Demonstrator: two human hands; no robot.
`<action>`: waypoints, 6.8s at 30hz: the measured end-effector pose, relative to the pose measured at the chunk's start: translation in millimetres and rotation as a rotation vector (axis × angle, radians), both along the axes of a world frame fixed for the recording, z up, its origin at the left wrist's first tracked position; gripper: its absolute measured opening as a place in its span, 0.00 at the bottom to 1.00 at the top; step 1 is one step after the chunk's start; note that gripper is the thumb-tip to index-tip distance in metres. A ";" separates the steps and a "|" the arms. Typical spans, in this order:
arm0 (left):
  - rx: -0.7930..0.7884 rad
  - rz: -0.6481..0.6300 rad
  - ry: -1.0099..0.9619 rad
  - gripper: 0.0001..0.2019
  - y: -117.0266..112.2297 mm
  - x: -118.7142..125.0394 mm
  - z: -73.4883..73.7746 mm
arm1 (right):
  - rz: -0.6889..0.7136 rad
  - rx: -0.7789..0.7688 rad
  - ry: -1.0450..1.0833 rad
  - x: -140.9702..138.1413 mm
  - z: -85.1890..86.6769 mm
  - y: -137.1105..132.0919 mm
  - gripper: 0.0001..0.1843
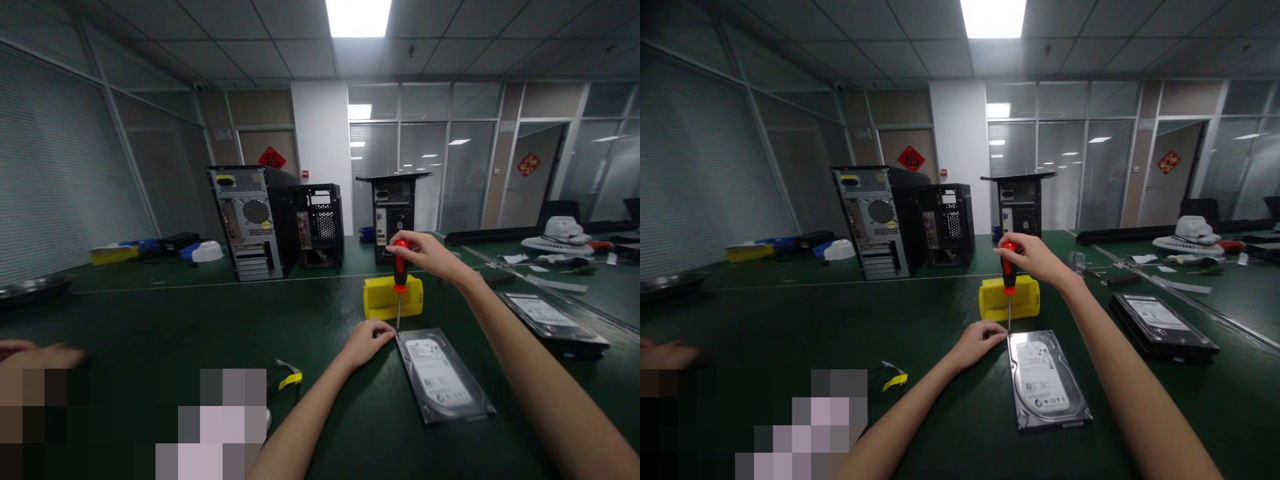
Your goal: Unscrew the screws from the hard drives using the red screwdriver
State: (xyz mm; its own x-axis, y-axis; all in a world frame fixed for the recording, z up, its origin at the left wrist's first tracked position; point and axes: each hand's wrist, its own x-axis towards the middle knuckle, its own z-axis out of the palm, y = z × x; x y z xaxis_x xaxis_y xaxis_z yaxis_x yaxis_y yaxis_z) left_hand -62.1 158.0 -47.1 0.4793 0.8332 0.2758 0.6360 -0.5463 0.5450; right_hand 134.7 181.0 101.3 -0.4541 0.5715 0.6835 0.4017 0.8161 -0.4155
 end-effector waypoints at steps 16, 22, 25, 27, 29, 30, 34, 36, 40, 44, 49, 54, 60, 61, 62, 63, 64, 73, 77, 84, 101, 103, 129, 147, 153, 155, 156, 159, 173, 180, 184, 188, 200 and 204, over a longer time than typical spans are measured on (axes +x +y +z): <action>0.007 -0.006 0.006 0.16 0.1 0.8 1.3 | 0.048 -0.062 -0.031 9.5 4.5 -2.9 0.17; 0.001 -0.006 0.009 0.16 -2.0 1.4 5.1 | 0.006 -0.002 0.001 4.0 1.5 1.1 0.16; -0.004 -0.009 0.007 0.16 -1.6 2.0 5.1 | -0.010 0.014 -0.009 1.8 1.7 -1.0 0.17; -0.004 -0.008 0.005 0.16 -0.8 2.1 4.6 | 0.002 -0.008 -0.004 2.0 1.8 -2.5 0.18; -0.004 -0.009 0.003 0.16 -0.1 1.9 4.0 | 0.026 -0.045 0.001 3.1 2.1 -3.3 0.19; -0.004 -0.010 0.001 0.16 0.2 1.9 3.6 | 0.039 -0.064 0.001 3.9 2.4 -3.4 0.19; -0.001 -0.013 -0.006 0.16 0.9 1.9 2.3 | 0.077 -0.075 -0.020 5.2 4.1 -3.8 0.18; -0.001 -0.011 -0.007 0.16 1.0 1.9 1.9 | 0.080 -0.068 -0.012 4.3 4.4 -3.9 0.18; -0.006 -0.012 -0.007 0.16 0.7 1.9 2.3 | 0.065 -0.074 0.020 0.6 3.0 -2.6 0.17; -0.014 -0.006 -0.003 0.16 0.3 1.9 3.7 | -0.018 -0.022 -0.004 -2.7 1.0 -1.3 0.17; -0.014 -0.004 0.001 0.16 0.2 1.2 3.9 | -0.075 0.031 -0.020 -5.4 -0.2 -1.7 0.16; -0.013 -0.006 0.005 0.16 1.2 0.5 2.2 | -0.087 0.018 -0.034 -5.3 -0.3 -2.5 0.17; -0.018 -0.019 -0.014 0.16 3.1 3.3 0.3 | -0.035 0.026 -0.012 -3.6 -1.7 -1.6 0.15; -0.023 -0.020 -0.016 0.15 3.2 3.5 0.0 | -0.036 0.030 -0.010 -3.6 -2.0 -1.3 0.15; -0.026 -0.023 -0.024 0.15 3.1 3.6 -0.2 | -0.037 0.031 -0.013 -3.7 -2.1 -0.9 0.15; -0.023 -0.019 -0.025 0.16 3.1 3.5 -0.3 | -0.037 0.030 -0.020 -3.9 -2.2 -0.7 0.15; -0.022 -0.014 -0.022 0.16 2.9 3.3 -0.3 | -0.037 0.028 -0.026 -4.0 -2.1 -0.6 0.15; -0.019 -0.005 -0.004 0.16 1.1 3.4 3.5 | 0.059 -0.052 -0.008 0.5 1.7 -3.6 0.18; -0.008 -0.007 -0.001 0.17 1.8 3.1 2.9 | 0.083 -0.062 -0.019 1.7 3.2 -4.4 0.18; 0.001 -0.017 0.003 0.17 2.7 1.6 1.2 | -0.008 -0.015 -0.037 0.9 2.1 -2.1 0.17; -0.012 -0.016 -0.019 0.16 2.2 2.6 3.5 | 0.003 -0.018 -0.025 1.3 0.2 -2.2 0.17; -0.016 -0.020 -0.023 0.16 1.5 2.4 4.3 | -0.020 0.000 -0.039 0.4 -0.1 -2.2 0.17; -0.018 -0.017 -0.025 0.16 2.4 3.4 1.6 | -0.020 -0.006 -0.029 3.2 2.5 1.6 0.18; -0.080 -0.024 -0.080 0.17 0.6 2.1 7.2 | -0.003 -0.049 -0.025 2.9 -0.2 -1.7 0.14; -0.075 -0.079 -0.097 0.17 4.2 0.9 2.8 | -0.016 0.019 -0.011 -2.8 -3.3 -0.5 0.18; -0.070 -0.076 -0.097 0.17 5.7 0.6 0.7 | -0.022 0.043 -0.013 -5.0 -4.2 0.3 0.17; -0.068 -0.074 -0.096 0.17 6.2 0.5 0.0 | -0.030 0.052 -0.017 -5.6 -4.5 0.9 0.16; -0.067 -0.070 -0.090 0.17 6.5 0.4 -0.3 | -0.105 0.052 -0.019 -5.1 -4.6 2.7 0.18; -0.083 -0.034 -0.104 0.17 7.7 1.0 -1.5 | 0.470 -0.571 0.535 -13.2 -5.0 -2.7 0.19; -0.097 -0.044 -0.162 0.16 6.5 2.2 2.4 | 0.439 -0.774 0.669 -20.7 -14.6 8.5 0.19; -0.137 -0.032 -0.261 0.15 6.9 3.6 2.1 | 0.430 -0.801 0.702 -15.4 -18.4 16.2 0.16; -0.215 -0.072 -0.379 0.19 9.3 3.5 -0.9 | 0.460 -0.820 0.730 -10.2 -18.9 21.3 0.12; -0.320 -0.135 -0.404 0.25 8.8 1.0 -1.2 | 0.499 -0.764 0.857 -25.0 -25.5 25.3 0.16; -0.317 -0.127 -0.397 0.25 7.7 1.3 -0.9 | 0.446 -0.709 0.890 -27.0 -31.2 29.8 0.17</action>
